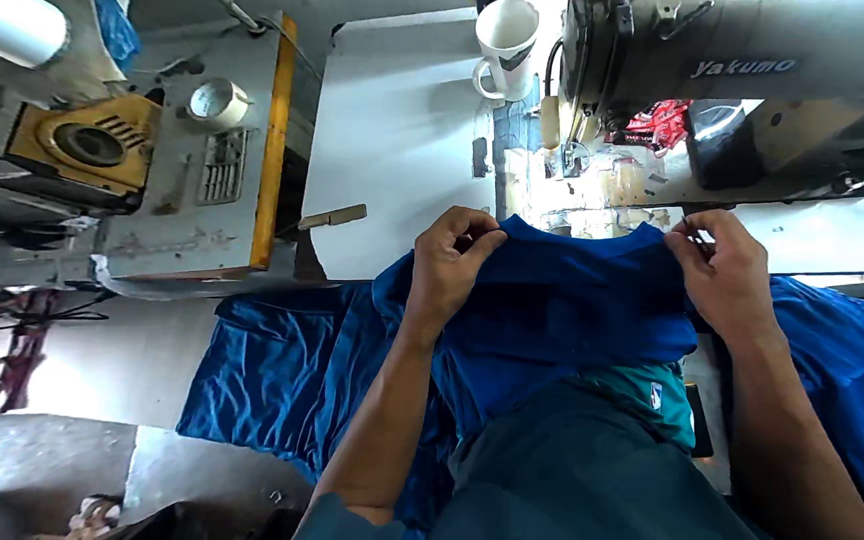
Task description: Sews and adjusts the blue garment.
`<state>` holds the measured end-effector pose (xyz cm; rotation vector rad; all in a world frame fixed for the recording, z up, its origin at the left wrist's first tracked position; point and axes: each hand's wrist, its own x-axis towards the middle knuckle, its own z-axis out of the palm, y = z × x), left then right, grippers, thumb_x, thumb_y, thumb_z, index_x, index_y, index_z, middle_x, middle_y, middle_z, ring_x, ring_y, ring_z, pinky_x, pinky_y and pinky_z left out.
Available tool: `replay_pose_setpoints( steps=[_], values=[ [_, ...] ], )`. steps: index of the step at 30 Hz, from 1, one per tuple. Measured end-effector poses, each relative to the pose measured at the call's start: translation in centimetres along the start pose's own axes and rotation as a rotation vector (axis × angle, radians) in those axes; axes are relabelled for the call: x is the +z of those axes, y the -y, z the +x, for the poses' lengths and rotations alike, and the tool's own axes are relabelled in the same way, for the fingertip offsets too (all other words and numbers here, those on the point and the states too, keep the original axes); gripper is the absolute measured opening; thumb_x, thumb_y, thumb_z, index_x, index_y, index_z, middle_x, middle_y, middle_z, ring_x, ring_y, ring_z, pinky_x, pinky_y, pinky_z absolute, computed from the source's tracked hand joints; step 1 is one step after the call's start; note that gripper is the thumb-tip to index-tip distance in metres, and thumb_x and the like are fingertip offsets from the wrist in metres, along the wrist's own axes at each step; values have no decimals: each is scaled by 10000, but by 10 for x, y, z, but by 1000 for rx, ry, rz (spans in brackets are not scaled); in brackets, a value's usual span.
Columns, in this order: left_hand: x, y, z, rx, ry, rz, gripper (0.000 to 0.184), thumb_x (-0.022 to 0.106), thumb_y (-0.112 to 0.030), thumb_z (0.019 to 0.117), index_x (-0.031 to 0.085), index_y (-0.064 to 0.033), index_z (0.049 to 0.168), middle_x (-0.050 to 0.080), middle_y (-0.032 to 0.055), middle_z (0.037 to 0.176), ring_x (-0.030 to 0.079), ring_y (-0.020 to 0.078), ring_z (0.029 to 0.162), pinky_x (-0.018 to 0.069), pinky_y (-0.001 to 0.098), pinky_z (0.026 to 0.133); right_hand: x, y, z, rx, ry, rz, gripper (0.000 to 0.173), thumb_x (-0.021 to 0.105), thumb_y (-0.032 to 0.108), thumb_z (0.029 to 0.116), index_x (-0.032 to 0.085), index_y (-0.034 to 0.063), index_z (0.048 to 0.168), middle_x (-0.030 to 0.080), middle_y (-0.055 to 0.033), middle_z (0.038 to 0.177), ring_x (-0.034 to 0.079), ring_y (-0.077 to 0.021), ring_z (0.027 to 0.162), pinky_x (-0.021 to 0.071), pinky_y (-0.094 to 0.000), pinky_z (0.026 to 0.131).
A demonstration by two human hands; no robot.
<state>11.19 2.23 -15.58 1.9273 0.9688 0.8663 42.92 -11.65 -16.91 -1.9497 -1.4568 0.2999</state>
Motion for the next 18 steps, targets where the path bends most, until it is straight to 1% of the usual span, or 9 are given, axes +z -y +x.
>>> replay_pose_setpoints(
  steps=[2, 5, 9, 11, 13, 14, 16, 17, 18],
  values=[
    [3, -2, 1, -30, 16, 15, 119, 666, -165, 1005, 635, -115, 1108, 674, 2, 978, 657, 87, 804, 567, 239, 667, 4, 0, 2, -43, 12, -11, 276, 595, 260, 1054, 653, 45, 1217, 660, -144, 1130, 681, -244, 943, 601, -435, 800],
    [6, -4, 3, -52, 31, 5, 122, 646, -161, 1016, 598, -119, 1120, 651, 3, 910, 621, 74, 710, 541, 219, 610, 7, 2, 3, -37, -21, -65, 236, 551, 131, 1055, 669, 32, 1234, 664, -173, 1197, 682, -291, 998, 584, -474, 848],
    [7, -4, 8, -67, 18, -34, 169, 675, -135, 995, 620, -132, 1154, 684, -9, 978, 638, 72, 699, 556, 213, 596, -5, 5, -3, 76, -247, -139, 324, 546, -26, 931, 673, 25, 1225, 647, -210, 1169, 660, -300, 809, 561, -460, 650],
    [8, 3, 17, -46, 0, -72, 211, 686, -119, 984, 660, -95, 1192, 716, 14, 1067, 693, 98, 808, 604, 245, 701, -15, 6, -6, 63, -337, -124, 288, 561, 18, 944, 667, 24, 1212, 620, -190, 1122, 591, -237, 740, 501, -377, 586],
    [9, 6, 21, -41, -1, -71, 230, 681, -122, 988, 677, -84, 1215, 721, 19, 1097, 697, 98, 835, 604, 249, 732, -20, 8, -9, -26, -276, -53, 250, 597, 127, 997, 674, 27, 1213, 618, -161, 1144, 546, -164, 705, 461, -301, 558],
    [9, 6, 20, -49, 5, -50, 225, 679, -128, 992, 687, -101, 1214, 725, 7, 1093, 691, 82, 806, 596, 233, 707, -19, 10, -9, -73, -191, -24, 291, 636, 193, 1005, 682, 29, 1242, 627, -167, 1186, 574, -164, 727, 492, -306, 577],
    [9, 1, 16, -72, 16, -7, 210, 679, -137, 995, 700, -140, 1204, 727, -16, 1063, 668, 60, 742, 569, 209, 642, -7, 12, -10, -80, -28, -29, 418, 705, 320, 986, 670, 56, 1308, 649, -164, 1253, 678, -245, 945, 596, -418, 774],
    [8, 0, 14, -73, 18, 7, 210, 682, -142, 995, 705, -148, 1203, 730, -21, 1057, 670, 61, 740, 572, 212, 641, 2, 11, -12, -61, 8, -28, 423, 730, 320, 970, 676, 54, 1293, 663, -163, 1238, 692, -280, 1004, 604, -472, 829],
    [6, -2, 12, -66, 15, 18, 201, 684, -144, 993, 707, -149, 1193, 732, -19, 1034, 667, 67, 723, 572, 222, 625, 10, 10, -13, -31, 16, -18, 360, 746, 276, 959, 699, 52, 1236, 679, -151, 1179, 695, -286, 983, 601, -490, 818]
  ],
)
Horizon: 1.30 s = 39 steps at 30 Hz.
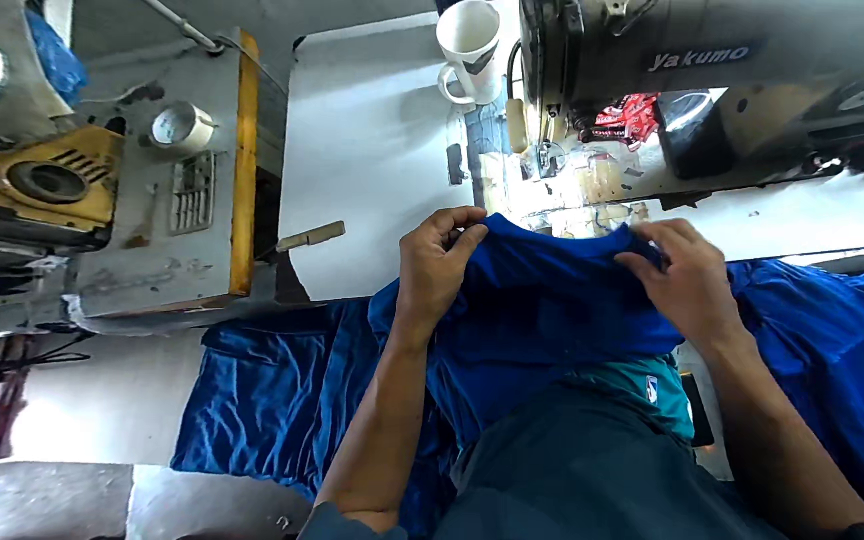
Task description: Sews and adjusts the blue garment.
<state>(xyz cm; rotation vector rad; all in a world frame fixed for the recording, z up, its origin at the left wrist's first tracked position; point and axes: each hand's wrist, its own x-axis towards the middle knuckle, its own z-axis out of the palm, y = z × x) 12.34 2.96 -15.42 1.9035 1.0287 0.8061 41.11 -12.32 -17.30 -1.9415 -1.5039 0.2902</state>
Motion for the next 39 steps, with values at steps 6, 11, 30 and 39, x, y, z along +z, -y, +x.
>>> replay_pose_setpoints(
  steps=[6, 11, 30, 39],
  values=[
    [-8, -12, -17, 38, 15, 26, 176, 672, -111, 992, 697, -136, 1164, 699, -7, 988, 564, 73, 581, 494, 220, 492, -2, -6, -11, 105, 17, 144, 120, 690, 185, 981, 678, 108, 1071, 653, -41, 992, 626, -118, 767, 563, -327, 661],
    [-7, -9, -14, 42, -3, 31, 166, 671, -141, 1000, 706, -146, 1162, 699, -28, 989, 572, 56, 612, 492, 201, 521, -3, -9, -7, 36, 59, 19, 396, 620, 353, 1035, 637, 87, 1328, 651, -133, 1161, 664, -254, 939, 578, -466, 769],
    [-13, -41, 12, 56, 39, -170, 188, 729, -39, 919, 710, -48, 1105, 739, 37, 1038, 724, 130, 879, 638, 292, 758, -53, 6, 33, -13, -330, 204, 226, 634, 247, 1025, 610, 46, 1127, 636, -40, 940, 630, -99, 751, 564, -288, 664],
    [19, 46, 66, 160, -24, 330, 185, 660, -136, 978, 806, -192, 1078, 643, 32, 968, 621, 115, 896, 533, 294, 815, 36, -3, 108, 198, -124, -305, 314, 513, 251, 1052, 629, -21, 1157, 694, -262, 1021, 696, -470, 936, 527, -660, 740]
  ],
)
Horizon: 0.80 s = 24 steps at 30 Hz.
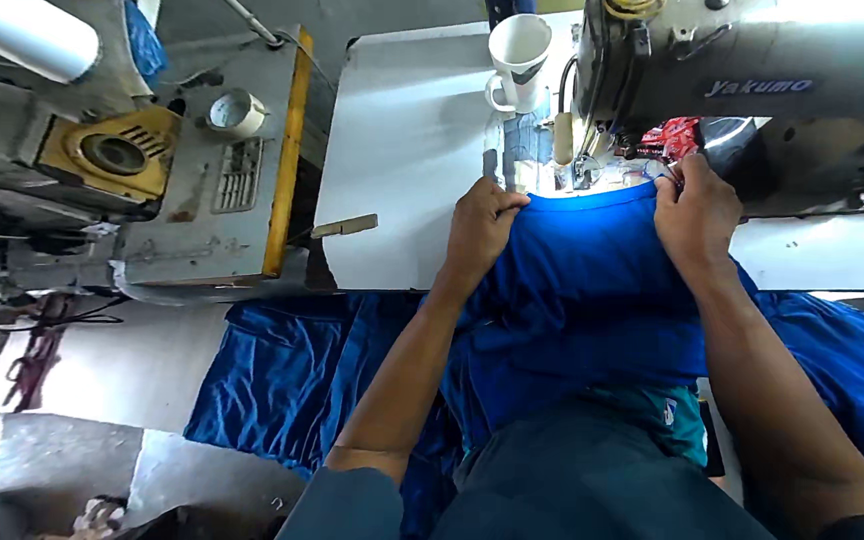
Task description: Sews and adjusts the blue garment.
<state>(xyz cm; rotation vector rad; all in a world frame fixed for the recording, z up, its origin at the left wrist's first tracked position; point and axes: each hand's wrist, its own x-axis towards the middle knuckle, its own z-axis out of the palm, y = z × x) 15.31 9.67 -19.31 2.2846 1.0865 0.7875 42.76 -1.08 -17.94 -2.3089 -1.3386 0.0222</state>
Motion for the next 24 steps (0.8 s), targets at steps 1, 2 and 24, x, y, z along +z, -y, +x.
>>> replay_pose_setpoints(
  steps=[1, 2, 24],
  values=[
    [1, 1, 2, 22, 3, 34, 194, 651, -138, 985, 803, -196, 1092, 648, 40, 995, 630, 126, 916, 543, 302, 824, 2, 0, 5, 7, -15, -5, 311, 512, 251, 1050, 626, -20, 1152, 695, -256, 1022, 699, -461, 939, 529, -653, 745],
    [2, 2, 5, 41, 6, 62, 205, 642, -139, 992, 801, -199, 1107, 651, 51, 1014, 637, 141, 930, 551, 314, 828, 3, 0, 10, 17, -29, -5, 310, 513, 248, 1048, 625, -22, 1152, 694, -258, 1022, 698, -462, 943, 527, -651, 750],
    [8, 15, 40, -8, -99, 248, 267, 564, -128, 1014, 798, -201, 1119, 661, 87, 1027, 655, 196, 891, 558, 361, 763, 23, 14, 42, 78, -81, 2, 312, 530, 277, 1034, 657, 61, 1219, 727, -197, 1085, 704, -400, 1037, 521, -630, 840]
  ],
)
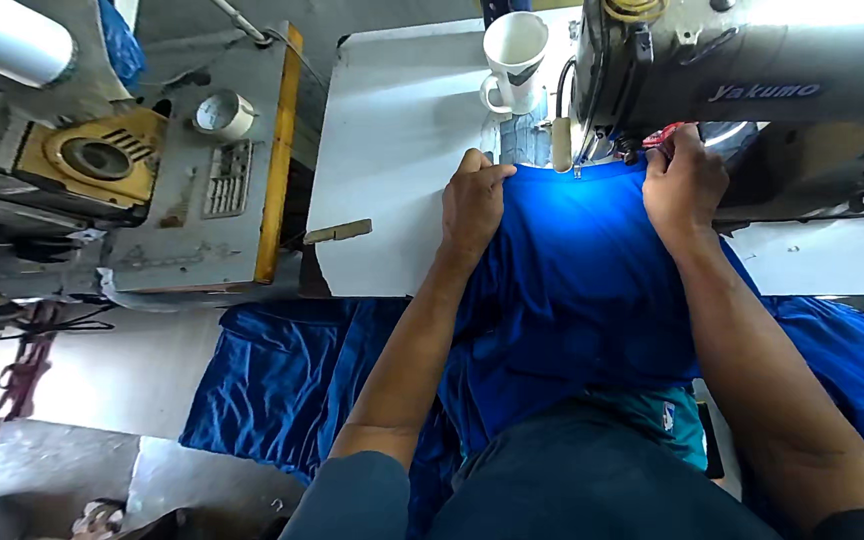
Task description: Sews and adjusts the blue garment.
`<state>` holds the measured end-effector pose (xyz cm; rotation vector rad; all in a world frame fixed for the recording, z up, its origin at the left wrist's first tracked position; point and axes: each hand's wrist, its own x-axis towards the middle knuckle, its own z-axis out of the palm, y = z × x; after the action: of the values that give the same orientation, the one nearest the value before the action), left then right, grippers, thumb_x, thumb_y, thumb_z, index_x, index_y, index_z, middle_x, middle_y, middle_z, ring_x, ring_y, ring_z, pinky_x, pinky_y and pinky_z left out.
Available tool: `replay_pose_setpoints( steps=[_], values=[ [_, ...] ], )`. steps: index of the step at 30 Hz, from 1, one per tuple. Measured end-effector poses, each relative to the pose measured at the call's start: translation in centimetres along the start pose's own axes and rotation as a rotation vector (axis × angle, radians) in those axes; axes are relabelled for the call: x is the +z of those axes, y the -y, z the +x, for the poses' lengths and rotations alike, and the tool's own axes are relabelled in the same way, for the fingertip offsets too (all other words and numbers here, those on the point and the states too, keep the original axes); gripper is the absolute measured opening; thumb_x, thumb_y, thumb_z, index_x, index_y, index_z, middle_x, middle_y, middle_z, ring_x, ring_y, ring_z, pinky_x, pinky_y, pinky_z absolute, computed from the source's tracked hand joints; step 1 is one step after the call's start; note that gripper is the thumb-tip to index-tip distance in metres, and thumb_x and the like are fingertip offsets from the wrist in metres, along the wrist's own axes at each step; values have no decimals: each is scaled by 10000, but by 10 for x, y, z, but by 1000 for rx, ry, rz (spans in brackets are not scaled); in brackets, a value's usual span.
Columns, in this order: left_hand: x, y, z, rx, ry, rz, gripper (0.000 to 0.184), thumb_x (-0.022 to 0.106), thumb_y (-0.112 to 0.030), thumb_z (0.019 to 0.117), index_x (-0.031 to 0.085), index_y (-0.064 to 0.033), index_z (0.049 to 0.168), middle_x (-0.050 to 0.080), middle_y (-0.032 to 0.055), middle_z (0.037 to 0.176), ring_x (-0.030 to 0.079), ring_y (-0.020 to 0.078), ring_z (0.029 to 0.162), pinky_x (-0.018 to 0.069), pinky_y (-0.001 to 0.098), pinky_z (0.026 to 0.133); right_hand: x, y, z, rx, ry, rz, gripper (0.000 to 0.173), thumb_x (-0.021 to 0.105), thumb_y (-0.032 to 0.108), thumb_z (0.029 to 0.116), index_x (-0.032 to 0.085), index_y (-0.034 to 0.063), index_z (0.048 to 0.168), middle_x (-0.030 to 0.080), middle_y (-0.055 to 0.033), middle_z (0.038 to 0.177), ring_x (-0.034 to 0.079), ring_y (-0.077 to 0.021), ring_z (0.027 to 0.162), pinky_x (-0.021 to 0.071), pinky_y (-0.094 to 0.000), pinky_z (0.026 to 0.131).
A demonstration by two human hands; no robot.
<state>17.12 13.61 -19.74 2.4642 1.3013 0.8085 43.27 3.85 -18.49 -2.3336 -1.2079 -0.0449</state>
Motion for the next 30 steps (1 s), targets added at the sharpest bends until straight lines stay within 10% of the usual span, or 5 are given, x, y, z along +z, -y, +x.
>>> replay_pose_setpoints(
  steps=[11, 15, 19, 30],
  values=[
    [-33, -23, -32, 167, -120, -5, 242, 561, -123, 1034, 768, -87, 1155, 669, 129, 1259, 643, 251, 1129, 528, 367, 996, -29, -3, -34, -178, -11, 116, 413, 564, 401, 1049, 624, 67, 1284, 583, -246, 1258, 640, -412, 1065, 543, -575, 791],
    [-13, -27, -31, 317, 127, -34, 311, 521, -208, 1063, 716, -119, 1289, 628, 86, 1397, 577, 261, 1295, 473, 444, 1079, -28, -1, -46, -486, 70, 207, 305, 559, 264, 1061, 682, 70, 1261, 617, -180, 1324, 672, -336, 1084, 586, -512, 834],
    [5, -24, -33, 298, 195, 67, 382, 463, -302, 1082, 650, -186, 1394, 563, 0, 1493, 519, 260, 1327, 447, 493, 988, -11, -11, -41, -604, 227, 61, 394, 556, 374, 1055, 650, 211, 1402, 573, -81, 1470, 706, -311, 933, 556, -531, 650],
    [4, -36, -36, 221, 214, 86, 389, 465, -290, 1080, 626, -208, 1425, 520, -28, 1539, 498, 271, 1341, 429, 513, 983, -14, -19, -35, -600, 239, -3, 391, 515, 367, 1071, 643, 225, 1413, 590, -51, 1467, 710, -296, 878, 536, -522, 618]
  ],
)
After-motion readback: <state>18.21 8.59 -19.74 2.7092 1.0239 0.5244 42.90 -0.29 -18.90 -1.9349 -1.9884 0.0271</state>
